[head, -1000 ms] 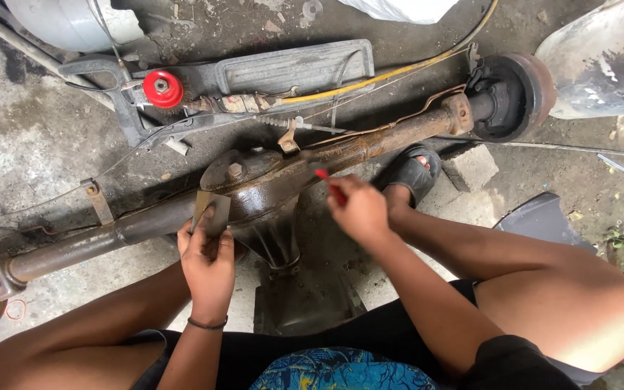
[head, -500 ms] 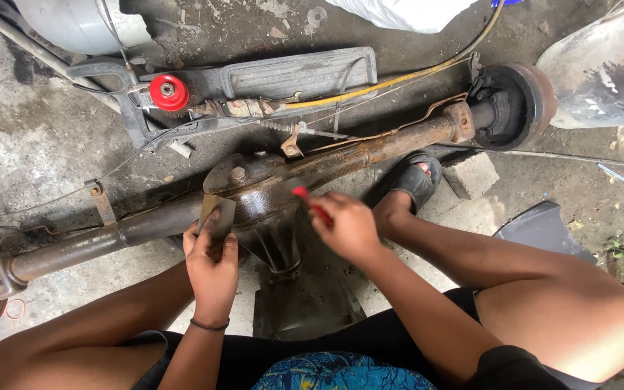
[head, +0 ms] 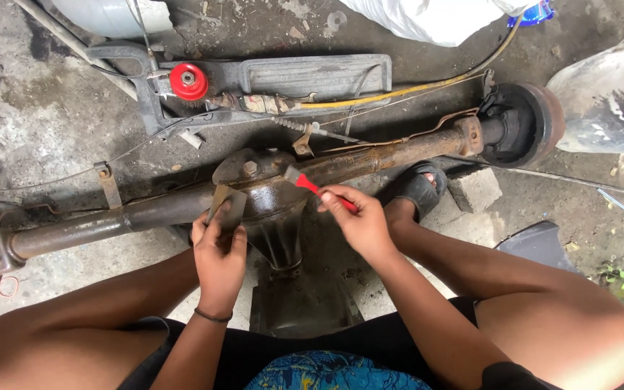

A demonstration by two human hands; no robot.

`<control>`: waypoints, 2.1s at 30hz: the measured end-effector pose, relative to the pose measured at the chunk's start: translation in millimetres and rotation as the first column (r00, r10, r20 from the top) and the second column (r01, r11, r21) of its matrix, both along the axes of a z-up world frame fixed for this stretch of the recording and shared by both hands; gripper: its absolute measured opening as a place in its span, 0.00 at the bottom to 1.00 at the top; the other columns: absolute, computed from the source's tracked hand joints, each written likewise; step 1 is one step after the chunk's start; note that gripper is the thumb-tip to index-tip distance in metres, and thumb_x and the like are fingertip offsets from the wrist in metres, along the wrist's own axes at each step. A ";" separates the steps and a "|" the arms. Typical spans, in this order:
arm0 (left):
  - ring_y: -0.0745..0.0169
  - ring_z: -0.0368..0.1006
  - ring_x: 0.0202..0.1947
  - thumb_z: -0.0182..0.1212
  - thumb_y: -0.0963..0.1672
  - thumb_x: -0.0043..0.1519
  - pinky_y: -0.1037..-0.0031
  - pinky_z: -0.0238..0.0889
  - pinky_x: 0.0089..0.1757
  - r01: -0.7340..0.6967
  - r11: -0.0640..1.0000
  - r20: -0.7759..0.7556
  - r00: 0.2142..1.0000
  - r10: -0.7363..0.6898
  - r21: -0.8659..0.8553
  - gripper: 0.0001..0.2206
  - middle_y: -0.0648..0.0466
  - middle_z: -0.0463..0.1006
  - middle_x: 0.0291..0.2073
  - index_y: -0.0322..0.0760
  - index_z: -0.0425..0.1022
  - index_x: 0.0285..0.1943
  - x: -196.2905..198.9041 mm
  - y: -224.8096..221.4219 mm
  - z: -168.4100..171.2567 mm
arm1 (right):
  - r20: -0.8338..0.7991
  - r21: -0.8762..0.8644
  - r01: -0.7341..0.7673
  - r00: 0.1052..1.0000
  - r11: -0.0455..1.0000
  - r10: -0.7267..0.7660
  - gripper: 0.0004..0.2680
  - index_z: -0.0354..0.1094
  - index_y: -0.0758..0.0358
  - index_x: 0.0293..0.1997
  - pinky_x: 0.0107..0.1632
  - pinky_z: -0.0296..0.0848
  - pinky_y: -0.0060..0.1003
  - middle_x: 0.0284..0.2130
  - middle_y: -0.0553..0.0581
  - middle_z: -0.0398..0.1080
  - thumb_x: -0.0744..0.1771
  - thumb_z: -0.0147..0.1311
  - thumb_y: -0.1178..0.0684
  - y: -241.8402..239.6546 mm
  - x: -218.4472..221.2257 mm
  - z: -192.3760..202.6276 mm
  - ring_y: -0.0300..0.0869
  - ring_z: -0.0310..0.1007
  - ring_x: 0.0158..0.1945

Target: Cleaning and marking a metal axle housing using sandpaper and a marker

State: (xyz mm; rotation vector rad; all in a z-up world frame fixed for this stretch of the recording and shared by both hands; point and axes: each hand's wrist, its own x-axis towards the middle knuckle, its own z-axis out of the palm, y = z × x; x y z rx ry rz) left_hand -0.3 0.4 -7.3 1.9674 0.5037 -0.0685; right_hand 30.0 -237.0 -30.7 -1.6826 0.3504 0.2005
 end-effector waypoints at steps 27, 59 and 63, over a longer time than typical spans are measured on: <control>0.48 0.75 0.43 0.61 0.40 0.61 0.63 0.71 0.47 -0.017 0.999 -0.016 1.000 0.017 0.041 0.20 0.46 0.67 0.55 0.43 0.77 0.64 32.9 16.0 -15.8 | 0.068 -0.065 -0.043 0.997 0.997 0.047 0.06 0.81 0.58 0.43 0.44 0.78 0.37 0.28 0.61 0.81 0.65 0.62 0.60 37.0 32.1 25.4 0.43 0.81 0.36; 0.46 0.72 0.52 0.62 0.40 0.60 0.60 0.69 0.53 0.064 0.994 -0.024 0.998 -0.062 0.085 0.21 0.47 0.68 0.54 0.43 0.77 0.65 31.0 0.6 -22.1 | -0.093 -0.241 0.066 0.991 0.968 -0.091 0.05 0.80 0.58 0.43 0.46 0.74 0.37 0.29 0.62 0.79 0.66 0.61 0.55 -23.6 50.0 -35.2 0.45 0.79 0.37; 0.42 0.72 0.53 0.61 0.40 0.61 0.56 0.68 0.54 0.092 0.992 -0.002 0.996 -0.092 0.089 0.21 0.45 0.68 0.55 0.43 0.77 0.65 36.7 -3.4 -23.4 | -0.170 -0.485 0.016 0.979 0.874 -0.113 0.07 0.80 0.55 0.44 0.46 0.75 0.49 0.32 0.65 0.79 0.67 0.61 0.48 -46.4 49.5 -37.3 0.57 0.80 0.43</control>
